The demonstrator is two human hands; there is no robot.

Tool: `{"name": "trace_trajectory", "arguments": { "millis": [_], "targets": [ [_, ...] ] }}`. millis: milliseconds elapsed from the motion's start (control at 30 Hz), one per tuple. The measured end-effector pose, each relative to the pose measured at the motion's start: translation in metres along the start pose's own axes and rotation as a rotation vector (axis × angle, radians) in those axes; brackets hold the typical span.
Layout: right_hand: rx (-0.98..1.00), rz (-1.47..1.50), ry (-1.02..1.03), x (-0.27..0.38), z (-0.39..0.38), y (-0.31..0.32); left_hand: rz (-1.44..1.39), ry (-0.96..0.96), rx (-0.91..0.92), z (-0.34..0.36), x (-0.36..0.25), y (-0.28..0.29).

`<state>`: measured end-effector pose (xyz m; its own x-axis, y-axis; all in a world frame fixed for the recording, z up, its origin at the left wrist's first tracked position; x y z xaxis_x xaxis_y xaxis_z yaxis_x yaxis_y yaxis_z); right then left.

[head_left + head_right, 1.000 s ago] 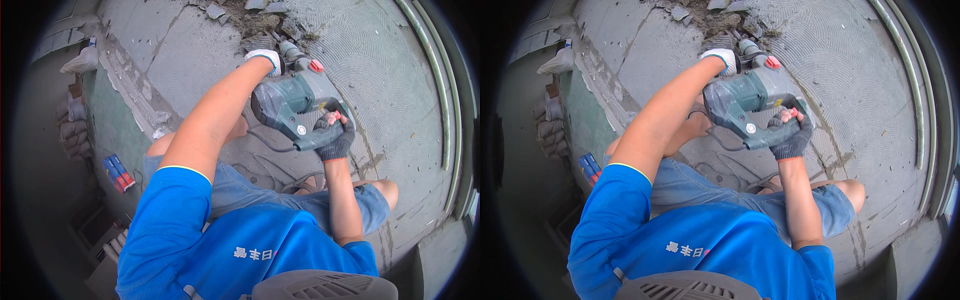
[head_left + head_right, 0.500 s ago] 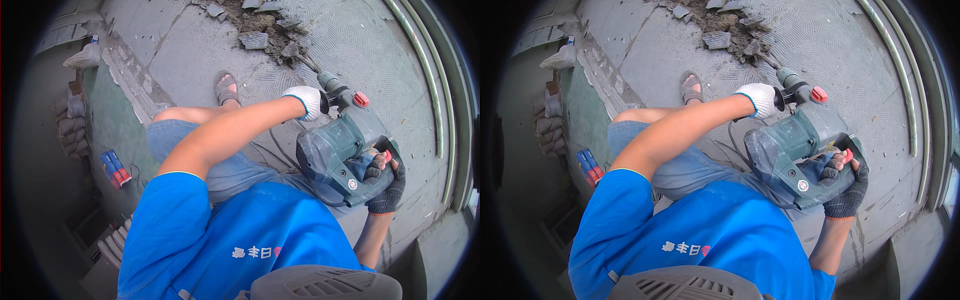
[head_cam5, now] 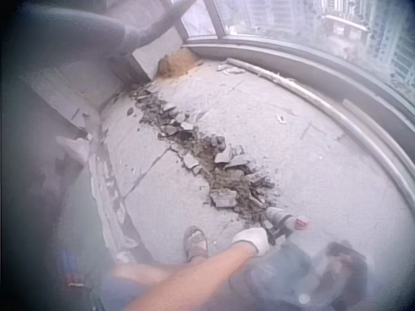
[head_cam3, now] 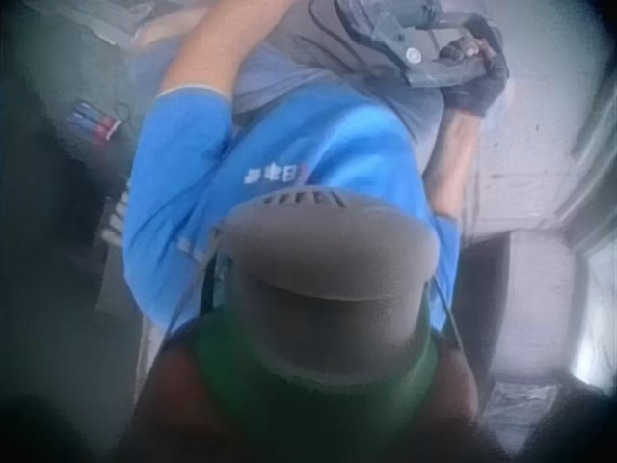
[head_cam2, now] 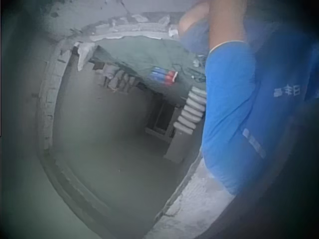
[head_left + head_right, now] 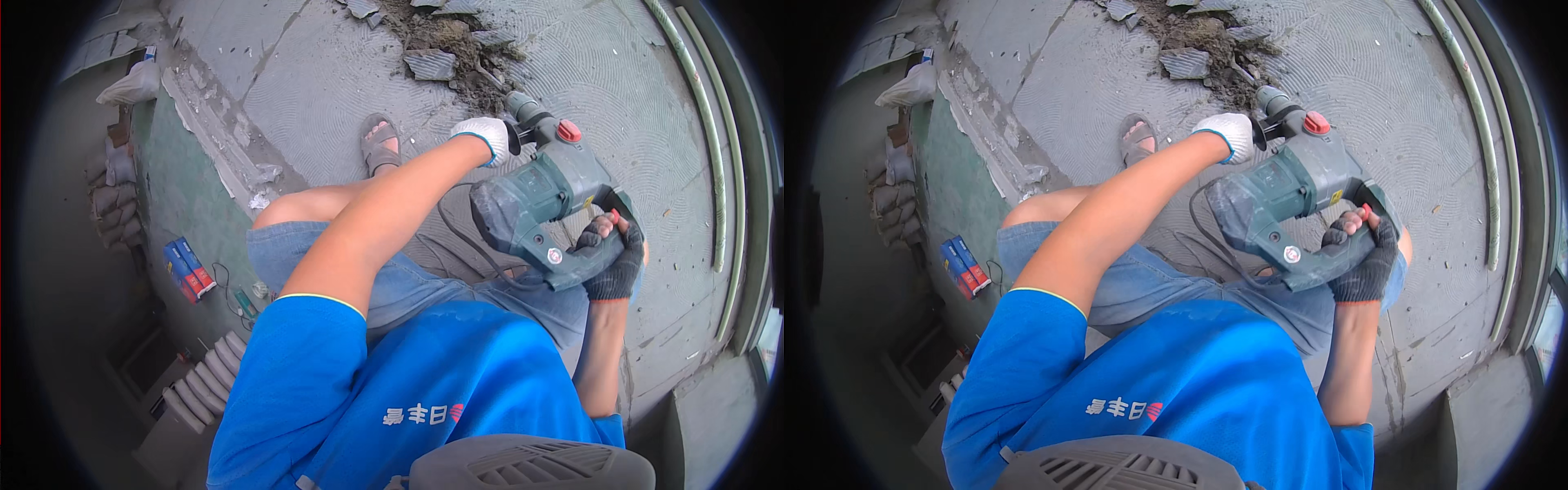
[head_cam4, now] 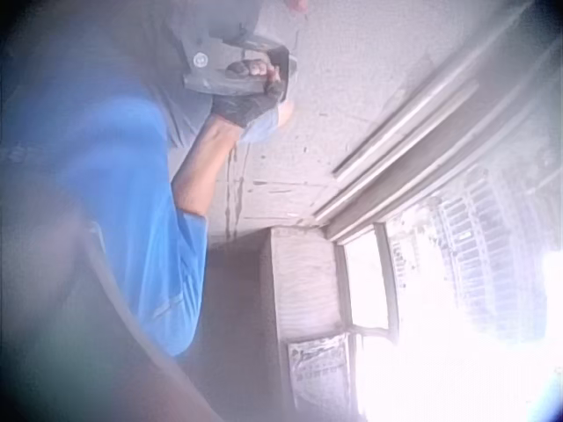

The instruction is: Breaking up a concrete floor using a rotary hammer.

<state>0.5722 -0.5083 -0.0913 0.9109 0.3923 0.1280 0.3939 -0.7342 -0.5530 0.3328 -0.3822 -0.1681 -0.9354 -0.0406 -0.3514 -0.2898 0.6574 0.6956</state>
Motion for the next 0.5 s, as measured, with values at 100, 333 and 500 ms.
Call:
{"name": "trace_trajectory", "arguments": {
  "millis": [100,333,500],
  "targets": [
    [-0.033,0.017,-0.019,0.005,0.043,0.025,-0.031,0.038,0.026,0.023,0.003,-0.010],
    [-0.006,-0.030,-0.035,-0.002,0.112,-0.001,0.129,-0.001,0.073,0.084,0.054,0.009],
    [0.140,0.040,0.007,-0.048,0.146,-0.047,0.226,0.037,0.007,0.111,0.101,0.043]
  ]
}}
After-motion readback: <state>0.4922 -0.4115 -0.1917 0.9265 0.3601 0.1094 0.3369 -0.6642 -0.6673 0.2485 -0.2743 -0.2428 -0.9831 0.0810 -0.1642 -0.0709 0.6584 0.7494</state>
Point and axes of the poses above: each hand's wrist, its own z-axis towards the middle knuckle, its own y-axis out of the back of the hand, x = y × z, the point moved 1 cm from there along z, towards the middle knuckle, and after that the axes turned 8 degrees about -x, right-handed, at the moved point
